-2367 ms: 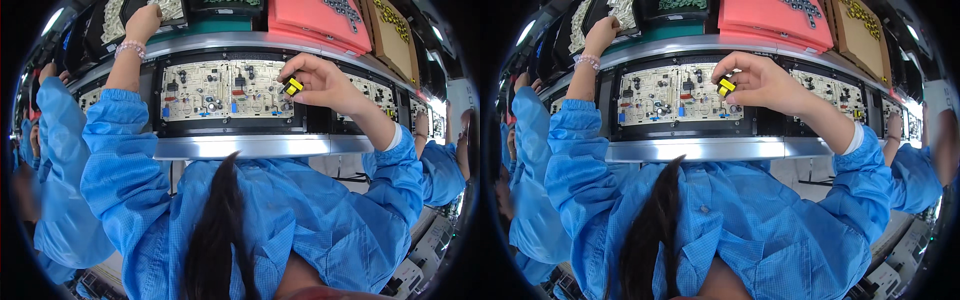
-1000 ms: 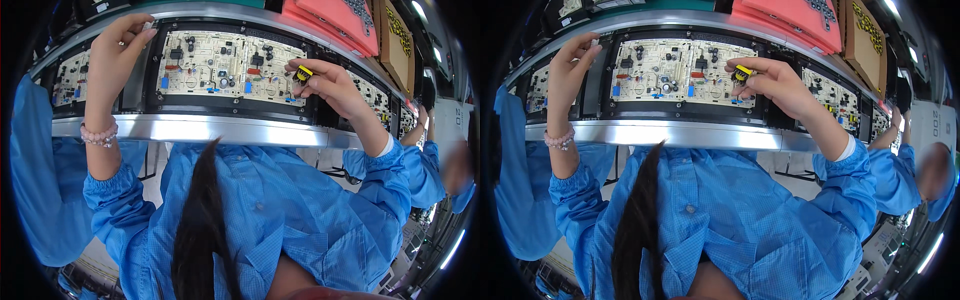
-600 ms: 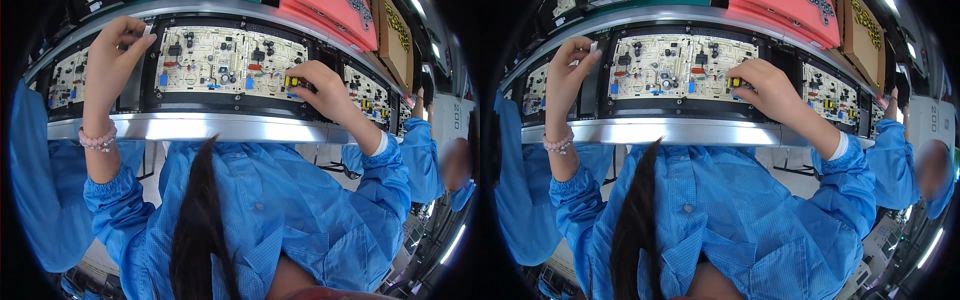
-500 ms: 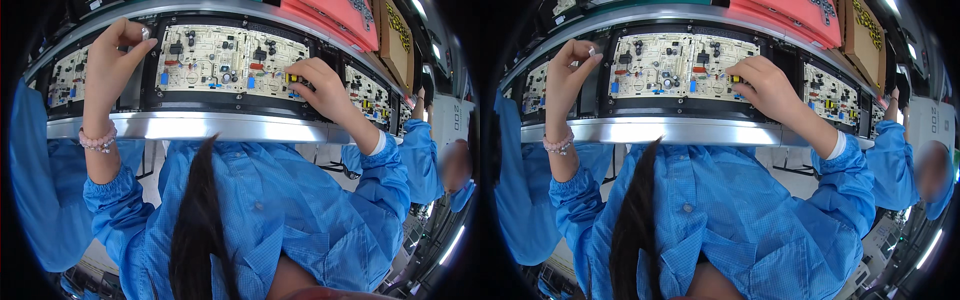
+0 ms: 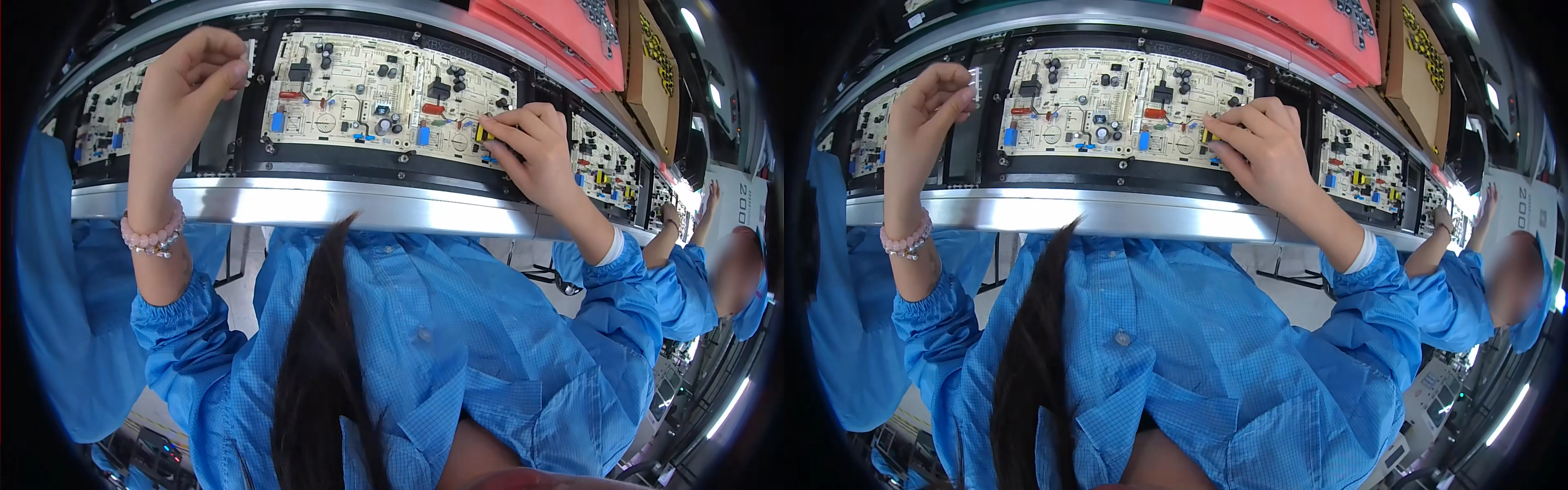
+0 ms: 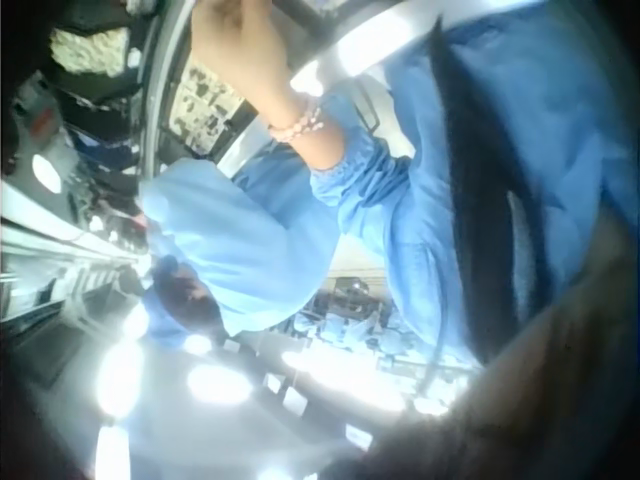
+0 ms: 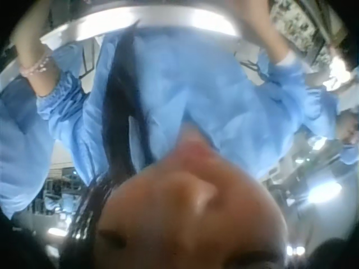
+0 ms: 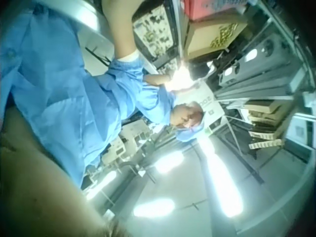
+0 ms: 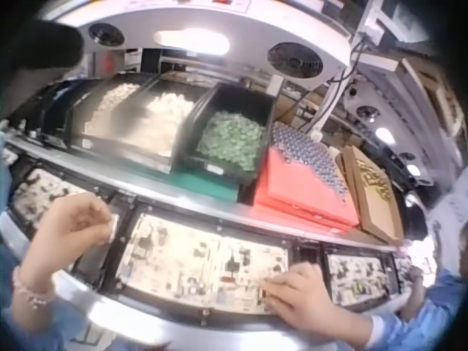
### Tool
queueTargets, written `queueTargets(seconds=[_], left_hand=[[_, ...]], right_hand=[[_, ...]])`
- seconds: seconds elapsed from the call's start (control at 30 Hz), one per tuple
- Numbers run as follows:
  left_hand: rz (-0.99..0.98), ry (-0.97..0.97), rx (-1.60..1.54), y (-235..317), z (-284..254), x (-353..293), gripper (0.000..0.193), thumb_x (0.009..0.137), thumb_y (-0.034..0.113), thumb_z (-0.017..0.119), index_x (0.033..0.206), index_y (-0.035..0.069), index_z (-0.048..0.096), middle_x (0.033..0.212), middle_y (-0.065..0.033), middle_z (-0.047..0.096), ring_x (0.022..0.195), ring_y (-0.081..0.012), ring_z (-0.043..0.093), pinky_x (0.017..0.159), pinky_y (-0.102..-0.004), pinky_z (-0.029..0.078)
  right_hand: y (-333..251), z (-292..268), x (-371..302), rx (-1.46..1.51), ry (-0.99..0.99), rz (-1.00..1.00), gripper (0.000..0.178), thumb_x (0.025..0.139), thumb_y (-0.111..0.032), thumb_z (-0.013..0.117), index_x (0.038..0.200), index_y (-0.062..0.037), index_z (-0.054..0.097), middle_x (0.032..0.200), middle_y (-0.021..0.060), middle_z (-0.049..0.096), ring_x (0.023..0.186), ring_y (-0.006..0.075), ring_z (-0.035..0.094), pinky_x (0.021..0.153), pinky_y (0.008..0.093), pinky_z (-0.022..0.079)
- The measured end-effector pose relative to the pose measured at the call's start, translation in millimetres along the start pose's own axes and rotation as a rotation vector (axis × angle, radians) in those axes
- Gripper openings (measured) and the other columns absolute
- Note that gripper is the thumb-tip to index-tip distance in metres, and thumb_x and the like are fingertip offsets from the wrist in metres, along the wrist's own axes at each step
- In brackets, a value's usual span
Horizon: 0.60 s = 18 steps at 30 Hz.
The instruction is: The person is manually inserting small electronic components from trays into printed circuit boards moving along an assembly line.
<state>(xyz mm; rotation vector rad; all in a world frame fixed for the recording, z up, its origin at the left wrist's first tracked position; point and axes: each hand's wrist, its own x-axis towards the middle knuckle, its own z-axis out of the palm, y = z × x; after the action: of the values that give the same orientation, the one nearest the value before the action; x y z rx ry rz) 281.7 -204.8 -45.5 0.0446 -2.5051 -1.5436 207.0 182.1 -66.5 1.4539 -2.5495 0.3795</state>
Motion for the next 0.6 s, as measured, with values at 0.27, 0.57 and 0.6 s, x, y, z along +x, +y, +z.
queueTargets(seconds=[0.27, 0.57, 0.6], left_hand=[[-0.12, 0.009, 0.231, -11.5, -2.1, 9.7, 0.022, 0.087, 0.011, 0.068, 0.106, -0.001, 0.07, 0.083, -0.0054, 0.07, 0.075, -0.0086, 0.064, 0.069, -0.0216, 0.052], [0.099, 0.115, 0.645, -22.4, 25.7, 22.6, 0.017, 0.081, 0.019, 0.069, 0.085, 0.003, 0.073, 0.104, -0.0167, 0.065, 0.094, -0.0298, 0.06, 0.085, -0.0387, 0.047], [0.136, 0.145, 0.704, -26.9, 30.2, 26.1, 0.017, 0.08, 0.02, 0.07, 0.082, 0.003, 0.073, 0.11, -0.0182, 0.063, 0.101, -0.0332, 0.057, 0.091, -0.0412, 0.045]], right_hand=[[-1.3, -3.6, 6.7, -0.052, -0.046, -0.024, 0.038, 0.075, -0.013, 0.076, 0.112, -0.0133, 0.071, 0.103, 0.0026, 0.065, 0.098, 0.0237, 0.053, 0.084, 0.0368, 0.038], [103.1, -75.0, 60.0, -0.261, 0.349, 0.279, 0.033, 0.083, -0.014, 0.067, 0.113, -0.0024, 0.064, 0.111, 0.0177, 0.06, 0.109, 0.0329, 0.055, 0.096, 0.0418, 0.043], [127.8, -74.4, 58.8, -0.327, 0.373, 0.273, 0.034, 0.084, -0.015, 0.065, 0.115, -0.002, 0.063, 0.113, 0.0189, 0.06, 0.111, 0.0346, 0.055, 0.097, 0.042, 0.043]])
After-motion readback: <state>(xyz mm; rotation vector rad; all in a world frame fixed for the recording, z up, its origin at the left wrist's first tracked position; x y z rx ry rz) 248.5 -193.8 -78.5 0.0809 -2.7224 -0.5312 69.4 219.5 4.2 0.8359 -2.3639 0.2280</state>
